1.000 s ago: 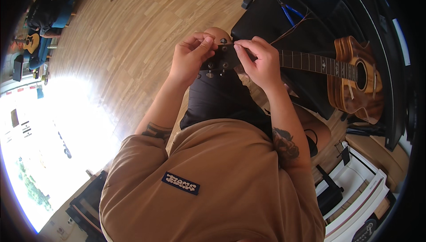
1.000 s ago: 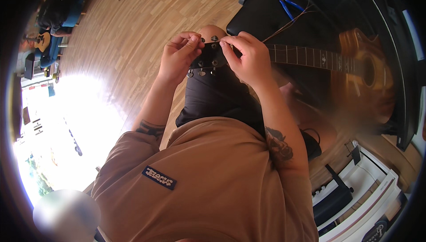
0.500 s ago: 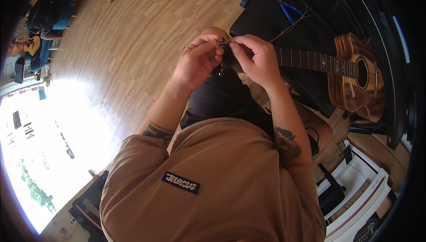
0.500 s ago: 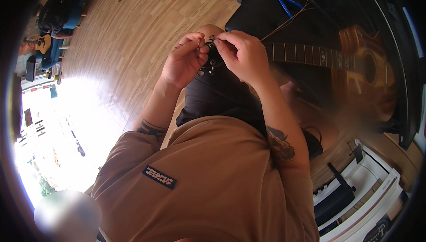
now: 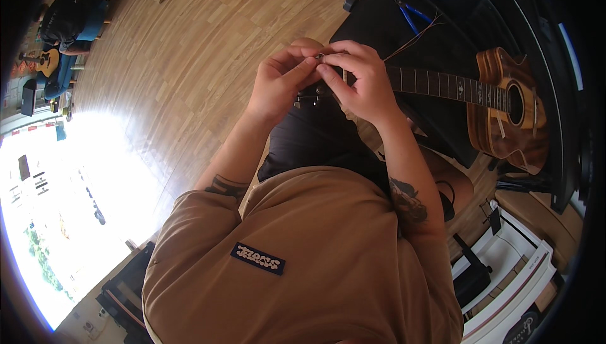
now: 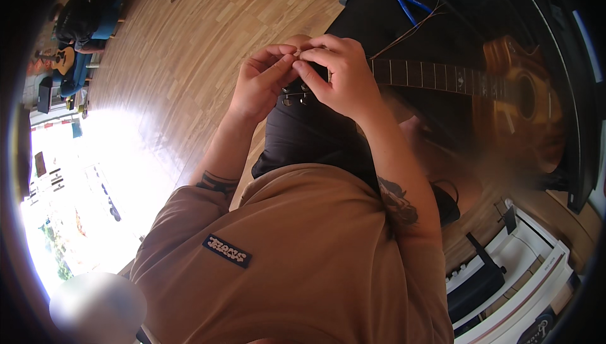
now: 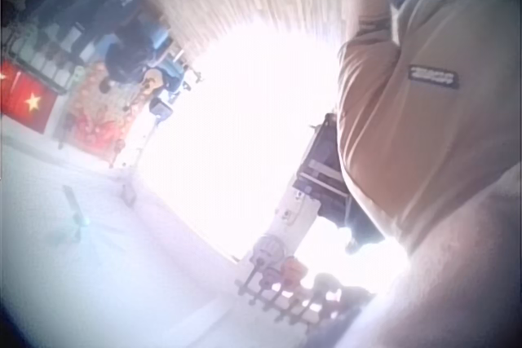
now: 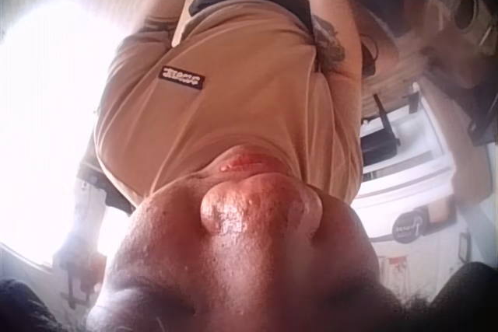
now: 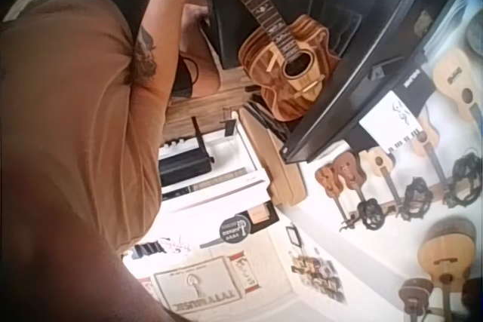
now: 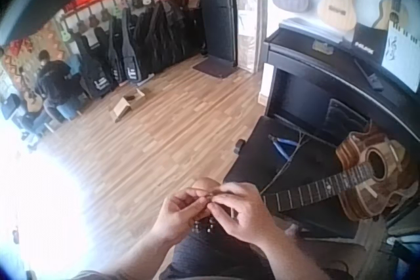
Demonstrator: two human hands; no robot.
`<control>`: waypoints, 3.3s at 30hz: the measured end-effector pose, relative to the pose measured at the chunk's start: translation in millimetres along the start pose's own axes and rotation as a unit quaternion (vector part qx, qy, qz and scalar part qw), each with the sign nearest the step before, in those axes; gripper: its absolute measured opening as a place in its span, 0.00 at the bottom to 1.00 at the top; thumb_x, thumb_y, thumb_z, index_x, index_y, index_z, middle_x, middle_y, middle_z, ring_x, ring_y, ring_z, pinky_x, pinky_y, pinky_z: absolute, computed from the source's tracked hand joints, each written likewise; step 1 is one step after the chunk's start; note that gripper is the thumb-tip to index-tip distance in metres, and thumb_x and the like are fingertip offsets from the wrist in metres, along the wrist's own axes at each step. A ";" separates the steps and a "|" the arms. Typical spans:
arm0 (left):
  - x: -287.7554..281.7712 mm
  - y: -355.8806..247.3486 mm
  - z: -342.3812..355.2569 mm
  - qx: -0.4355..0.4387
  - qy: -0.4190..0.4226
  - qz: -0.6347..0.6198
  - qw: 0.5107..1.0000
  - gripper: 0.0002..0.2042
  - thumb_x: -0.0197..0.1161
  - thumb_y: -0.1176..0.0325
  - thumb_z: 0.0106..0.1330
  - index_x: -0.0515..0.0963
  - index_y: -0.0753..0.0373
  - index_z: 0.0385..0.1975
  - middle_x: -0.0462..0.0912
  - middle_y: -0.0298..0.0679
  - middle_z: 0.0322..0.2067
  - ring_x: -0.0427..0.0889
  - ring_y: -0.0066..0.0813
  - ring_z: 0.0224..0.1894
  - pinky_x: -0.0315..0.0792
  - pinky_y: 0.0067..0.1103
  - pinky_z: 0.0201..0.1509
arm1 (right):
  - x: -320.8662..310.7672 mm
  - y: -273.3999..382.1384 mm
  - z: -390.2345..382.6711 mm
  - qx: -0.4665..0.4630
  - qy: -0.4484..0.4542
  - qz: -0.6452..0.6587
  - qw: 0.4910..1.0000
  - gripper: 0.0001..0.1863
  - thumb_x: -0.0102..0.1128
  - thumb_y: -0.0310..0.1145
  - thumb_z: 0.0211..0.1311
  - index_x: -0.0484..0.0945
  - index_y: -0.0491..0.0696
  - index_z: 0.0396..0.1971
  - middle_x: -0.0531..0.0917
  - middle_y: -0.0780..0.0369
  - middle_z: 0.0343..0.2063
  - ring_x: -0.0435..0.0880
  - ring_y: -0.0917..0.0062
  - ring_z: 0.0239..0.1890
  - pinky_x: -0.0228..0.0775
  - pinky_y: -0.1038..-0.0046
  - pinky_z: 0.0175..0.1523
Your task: The person strings an acoustic guitar by threading a new string through the bridge, pulling it along the fretboard, and securing it at the headstock. The person repeats this process for multiple strings, adjusting tension and positioning as needed.
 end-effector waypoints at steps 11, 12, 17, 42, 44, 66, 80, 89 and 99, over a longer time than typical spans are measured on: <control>1.3 -2.4 -1.8 0.017 -0.014 0.105 0.994 0.08 0.64 0.74 0.73 0.79 0.67 0.48 0.85 0.36 0.39 0.85 0.21 0.39 0.79 0.17 0.43 | 8.1 -3.5 -5.9 0.166 0.002 0.122 0.979 0.02 0.62 0.23 0.67 0.78 0.42 0.37 0.84 0.52 0.28 0.86 0.60 0.28 0.76 0.68 0.34; -0.7 -5.5 -0.1 0.030 -0.019 0.141 0.989 0.07 0.65 0.73 0.72 0.79 0.67 0.46 0.86 0.36 0.38 0.84 0.20 0.38 0.78 0.16 0.41 | 8.6 -3.6 -5.4 0.170 0.017 0.119 0.978 0.02 0.61 0.24 0.68 0.78 0.42 0.38 0.84 0.53 0.29 0.86 0.60 0.29 0.77 0.67 0.34; -5.8 -25.5 5.6 0.178 -0.034 0.451 0.874 0.05 0.68 0.74 0.67 0.84 0.65 0.39 0.87 0.34 0.32 0.81 0.19 0.33 0.76 0.18 0.37 | 7.5 -11.2 -1.1 0.107 0.092 -0.060 0.988 0.03 0.60 0.28 0.70 0.80 0.46 0.39 0.87 0.58 0.34 0.87 0.64 0.33 0.78 0.67 0.36; -12.5 -10.6 22.2 0.225 0.004 0.533 0.816 0.10 0.70 0.79 0.60 0.89 0.61 0.40 0.88 0.42 0.36 0.88 0.36 0.40 0.80 0.28 0.47 | 18.6 -38.3 -6.6 0.094 0.145 -0.159 0.972 0.11 0.63 0.42 0.68 0.85 0.52 0.30 0.85 0.63 0.25 0.87 0.63 0.29 0.77 0.61 0.31; -9.0 -12.8 22.4 0.238 0.013 0.534 0.811 0.10 0.70 0.79 0.60 0.88 0.61 0.40 0.88 0.42 0.36 0.88 0.36 0.39 0.80 0.27 0.47 | 15.7 -36.0 -6.8 0.075 0.127 -0.173 0.974 0.11 0.64 0.42 0.67 0.84 0.52 0.28 0.84 0.63 0.24 0.86 0.64 0.27 0.76 0.63 0.29; -7.4 -11.5 28.8 0.214 0.058 0.494 0.841 0.08 0.66 0.83 0.62 0.85 0.66 0.38 0.90 0.41 0.36 0.90 0.30 0.39 0.81 0.24 0.47 | 1.9 -31.3 -14.8 0.051 0.009 -0.170 0.984 0.19 0.72 0.39 0.60 0.72 0.53 0.15 0.76 0.68 0.13 0.77 0.71 0.14 0.66 0.68 0.19; 0.0 -10.8 27.8 0.235 0.052 0.527 0.815 0.07 0.64 0.85 0.62 0.84 0.67 0.37 0.90 0.41 0.34 0.89 0.28 0.38 0.81 0.23 0.44 | -0.8 -29.0 -16.6 0.056 0.022 -0.192 0.979 0.21 0.71 0.39 0.59 0.69 0.53 0.12 0.74 0.67 0.10 0.76 0.69 0.13 0.64 0.67 0.18; -13.3 2.7 30.5 0.171 0.002 0.479 0.861 0.07 0.66 0.82 0.62 0.85 0.65 0.37 0.89 0.38 0.33 0.88 0.26 0.35 0.80 0.22 0.42 | -1.3 -29.2 -18.8 0.042 0.027 -0.188 0.981 0.21 0.70 0.39 0.59 0.70 0.53 0.12 0.75 0.67 0.10 0.76 0.70 0.12 0.65 0.68 0.18; -8.5 -6.7 20.5 0.260 -0.002 0.542 0.799 0.09 0.72 0.77 0.59 0.91 0.57 0.37 0.87 0.40 0.29 0.87 0.31 0.31 0.79 0.26 0.36 | -5.9 -32.8 -17.9 0.069 0.036 -0.160 0.984 0.20 0.69 0.38 0.59 0.71 0.53 0.12 0.76 0.66 0.11 0.78 0.68 0.13 0.67 0.66 0.19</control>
Point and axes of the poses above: each hand's wrist, its own z-axis towards the middle knuckle, its own x-axis out of the palm, y = z × x, the point moved 5 cm from there along z, towards the middle knuckle
